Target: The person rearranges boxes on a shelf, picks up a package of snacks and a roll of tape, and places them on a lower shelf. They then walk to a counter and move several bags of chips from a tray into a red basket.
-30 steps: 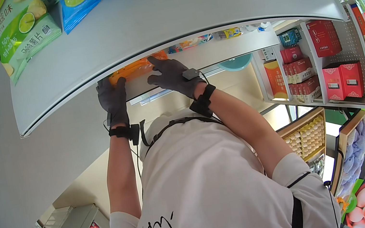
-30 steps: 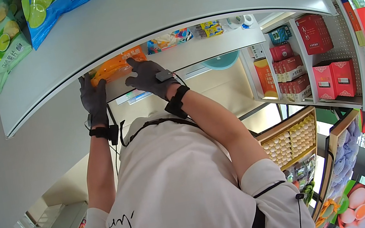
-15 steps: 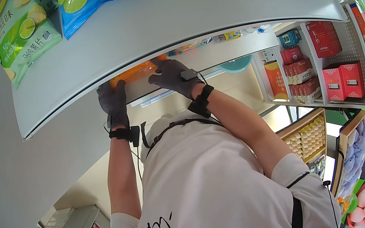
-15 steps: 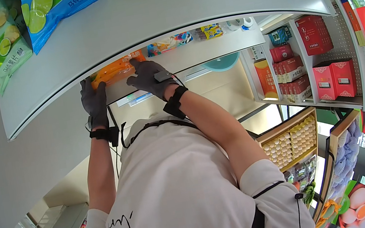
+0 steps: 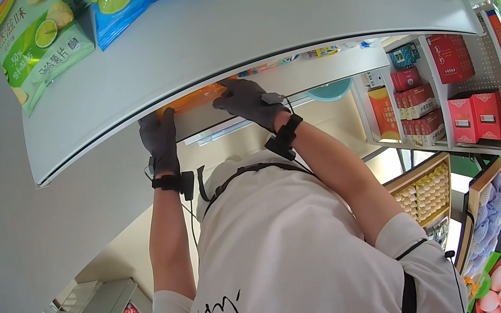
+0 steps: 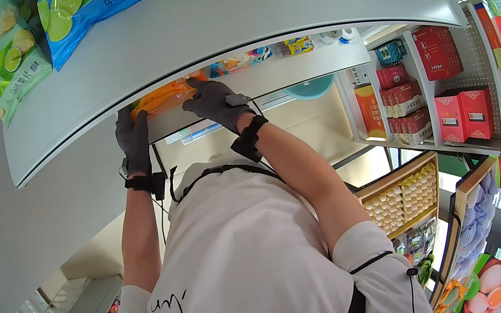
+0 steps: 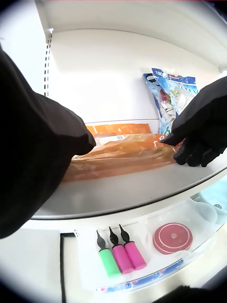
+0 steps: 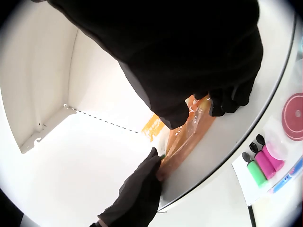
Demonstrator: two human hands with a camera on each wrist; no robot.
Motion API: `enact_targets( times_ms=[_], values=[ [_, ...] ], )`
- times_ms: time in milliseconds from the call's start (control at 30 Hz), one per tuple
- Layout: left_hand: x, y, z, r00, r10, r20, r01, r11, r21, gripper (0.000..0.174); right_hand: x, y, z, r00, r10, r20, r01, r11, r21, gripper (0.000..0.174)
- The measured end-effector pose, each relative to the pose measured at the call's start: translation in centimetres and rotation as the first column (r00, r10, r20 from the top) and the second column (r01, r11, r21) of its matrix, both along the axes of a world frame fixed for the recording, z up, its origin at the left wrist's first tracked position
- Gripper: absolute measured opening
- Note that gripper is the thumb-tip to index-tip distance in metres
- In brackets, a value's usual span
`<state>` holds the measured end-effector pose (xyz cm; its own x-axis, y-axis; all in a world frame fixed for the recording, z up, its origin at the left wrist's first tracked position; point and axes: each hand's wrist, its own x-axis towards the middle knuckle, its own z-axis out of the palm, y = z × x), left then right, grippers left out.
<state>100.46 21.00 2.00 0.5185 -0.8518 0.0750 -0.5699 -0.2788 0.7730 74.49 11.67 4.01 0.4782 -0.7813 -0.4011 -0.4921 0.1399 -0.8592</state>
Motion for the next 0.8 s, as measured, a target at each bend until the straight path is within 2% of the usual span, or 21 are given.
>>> enact_targets(
  times_ms=[267, 367, 400, 567, 667, 700, 733, 800],
  values=[
    [0.0, -0.1, 0.6, 0.983, 0.05, -0.176, -0.037, 0.996, 0.079, 0.035, -0.1, 0.2, 0.0, 1.0, -0.01, 0.026, 0.01, 1.0, -0.018, 0.079],
    [0.6, -0.2, -1.0, 1.0, -0.003, 0.024, 0.002, 0.999, 0.033, 0.034, 0.2, 0.2, -0.4, 1.0, -0.008, 0.02, 0.008, 1.0, -0.018, 0.085],
    [0.8, -0.3, -1.4, 1.0, -0.005, 0.023, 0.004, 1.0, 0.031, 0.034, 0.2, 0.1, -0.4, 1.0, -0.007, 0.017, 0.007, 1.0, -0.017, 0.088],
    [1.1, -0.2, -2.1, 0.994, -0.011, -0.11, 0.006, 0.999, -0.048, 0.033, -0.4, 0.2, -0.5, 0.999, -0.021, 0.038, 0.022, 0.999, -0.023, 0.086],
    [0.7, 0.1, -0.8, 0.979, -0.009, -0.204, -0.008, 0.997, -0.083, 0.033, -2.4, 0.0, -0.3, 0.987, 0.011, 0.161, -0.02, 0.998, 0.053, 0.072],
    [0.6, 0.1, -0.6, 0.972, 0.006, -0.234, -0.02, 0.998, -0.056, 0.032, -3.3, 0.0, -0.4, 0.987, 0.01, 0.161, -0.019, 0.998, 0.053, 0.072],
    [0.5, 0.2, -0.4, 0.965, 0.022, -0.262, -0.031, 0.999, -0.029, 0.032, -4.6, 0.0, -0.5, 0.965, -0.093, 0.245, 0.035, 0.972, 0.232, 0.063],
    [0.4, 0.2, -0.3, 0.956, 0.033, -0.29, -0.035, 0.999, -0.002, 0.031, -6.8, -0.1, -0.8, 0.879, -0.333, 0.341, 0.087, 0.816, 0.572, 0.048]
  ],
)
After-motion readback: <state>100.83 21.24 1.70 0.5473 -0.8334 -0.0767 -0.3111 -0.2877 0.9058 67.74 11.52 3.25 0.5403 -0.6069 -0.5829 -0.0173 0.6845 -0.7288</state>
